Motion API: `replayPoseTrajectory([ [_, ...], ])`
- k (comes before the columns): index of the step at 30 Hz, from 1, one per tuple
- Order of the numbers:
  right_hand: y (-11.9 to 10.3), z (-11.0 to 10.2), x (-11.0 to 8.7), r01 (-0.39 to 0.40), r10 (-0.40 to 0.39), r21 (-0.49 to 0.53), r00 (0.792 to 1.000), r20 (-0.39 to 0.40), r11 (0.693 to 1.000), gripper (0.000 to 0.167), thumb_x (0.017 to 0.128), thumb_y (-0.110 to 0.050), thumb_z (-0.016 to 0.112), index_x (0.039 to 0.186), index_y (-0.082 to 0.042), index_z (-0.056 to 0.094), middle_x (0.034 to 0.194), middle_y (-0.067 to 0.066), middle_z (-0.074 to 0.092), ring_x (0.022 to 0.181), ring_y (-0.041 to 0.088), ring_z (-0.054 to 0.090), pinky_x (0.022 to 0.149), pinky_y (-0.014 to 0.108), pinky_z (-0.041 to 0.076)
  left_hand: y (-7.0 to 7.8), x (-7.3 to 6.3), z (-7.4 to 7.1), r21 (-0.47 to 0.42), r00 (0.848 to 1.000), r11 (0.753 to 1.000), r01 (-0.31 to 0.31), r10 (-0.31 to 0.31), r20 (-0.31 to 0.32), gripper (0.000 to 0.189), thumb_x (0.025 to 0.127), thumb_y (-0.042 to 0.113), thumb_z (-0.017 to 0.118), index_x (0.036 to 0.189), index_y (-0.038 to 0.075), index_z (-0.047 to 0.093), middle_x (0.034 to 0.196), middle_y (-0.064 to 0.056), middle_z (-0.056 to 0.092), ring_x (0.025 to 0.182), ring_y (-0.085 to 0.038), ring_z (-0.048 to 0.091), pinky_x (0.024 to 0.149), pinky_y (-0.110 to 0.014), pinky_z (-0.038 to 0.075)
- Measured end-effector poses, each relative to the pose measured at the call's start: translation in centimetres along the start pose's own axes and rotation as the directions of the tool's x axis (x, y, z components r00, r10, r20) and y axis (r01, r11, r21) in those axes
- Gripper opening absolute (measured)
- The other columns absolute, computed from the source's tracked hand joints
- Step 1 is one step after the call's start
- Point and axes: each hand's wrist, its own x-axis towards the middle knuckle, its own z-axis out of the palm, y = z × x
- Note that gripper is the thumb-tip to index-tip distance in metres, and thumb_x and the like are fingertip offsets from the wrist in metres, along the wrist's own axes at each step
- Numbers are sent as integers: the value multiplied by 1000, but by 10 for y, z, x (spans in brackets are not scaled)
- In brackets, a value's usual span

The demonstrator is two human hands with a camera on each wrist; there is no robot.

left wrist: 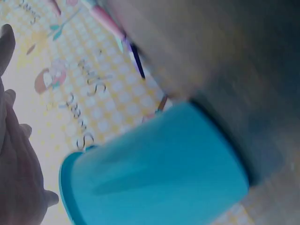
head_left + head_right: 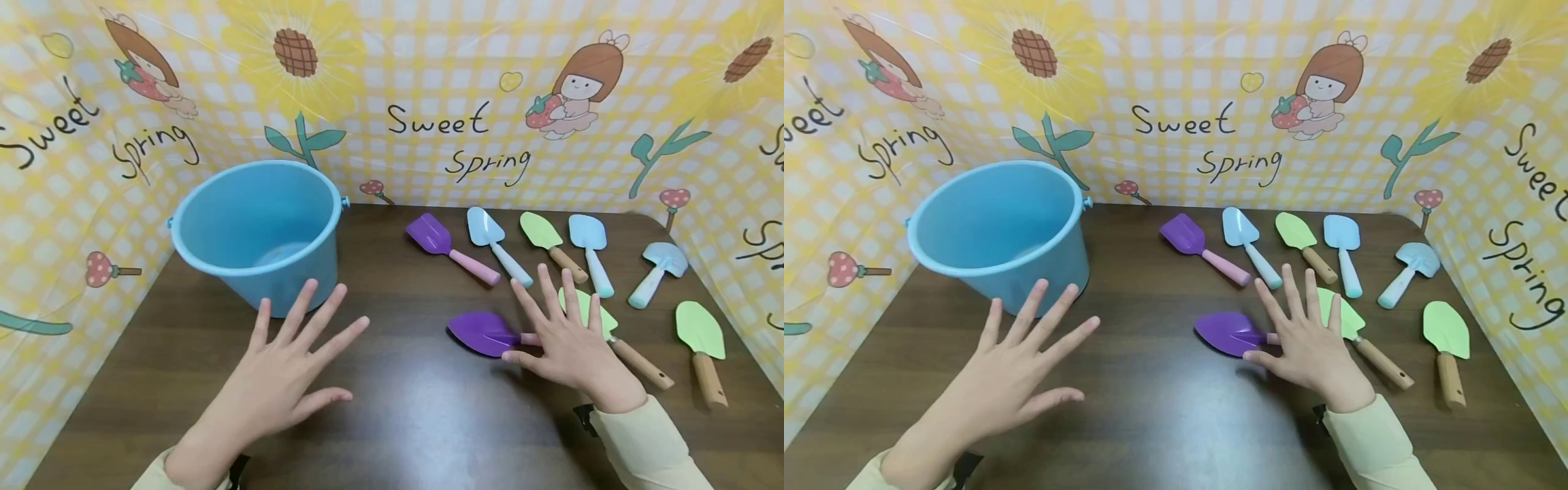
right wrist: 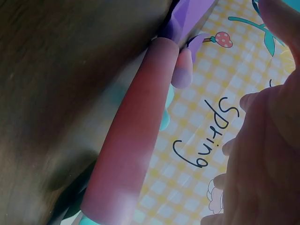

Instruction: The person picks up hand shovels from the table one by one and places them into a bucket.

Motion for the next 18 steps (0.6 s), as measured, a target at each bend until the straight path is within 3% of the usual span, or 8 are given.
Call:
replayPoseTrajectory([
  [3, 2, 1, 1, -2, 1, 11, 1000, 12, 1000, 108, 83, -70, 63, 159, -34, -4, 163, 6, -28, 149, 40, -25, 105, 82, -1, -7, -3, -9, 6, 998, 1000, 4, -4, -69, 70, 97, 73, 19, 156, 37, 25, 168, -3, 12, 154, -36, 8, 103, -80, 23],
  [6, 4, 1, 2, -4, 3, 17, 1000, 19, 1000, 108, 82, -71, 64, 159, -33, -3, 164, 6, -27, 150, 44, -20, 106, 82, -1, -15, -5, -17, 12, 988, 1000, 6, -4, -156, 64, 102, 66, 20, 155, 32, 33, 166, -4, 19, 153, -36, 14, 104, -79, 25],
  [14, 8, 1, 1, 12, -12, 28, 1000, 11, 1000, 109, 82, -70, 65, 160, -29, 1, 166, 11, -17, 150, 50, -5, 107, 79, 7, -45, -9, -32, 35, 933, 998, 42, -27, -360, 61, 104, 59, 27, 147, 21, 47, 160, -6, 36, 151, -33, 26, 111, -69, 27],
  [18, 8, 1, 1, 32, -32, 21, 999, 7, 999, 108, 83, -64, 69, 160, -25, 5, 167, 15, -6, 149, 52, 4, 109, 77, 12, -64, -12, -37, 28, 912, 997, 77, -59, -406, 63, 104, 58, 30, 144, 14, 51, 155, -10, 43, 149, -34, 30, 111, -65, 31],
])
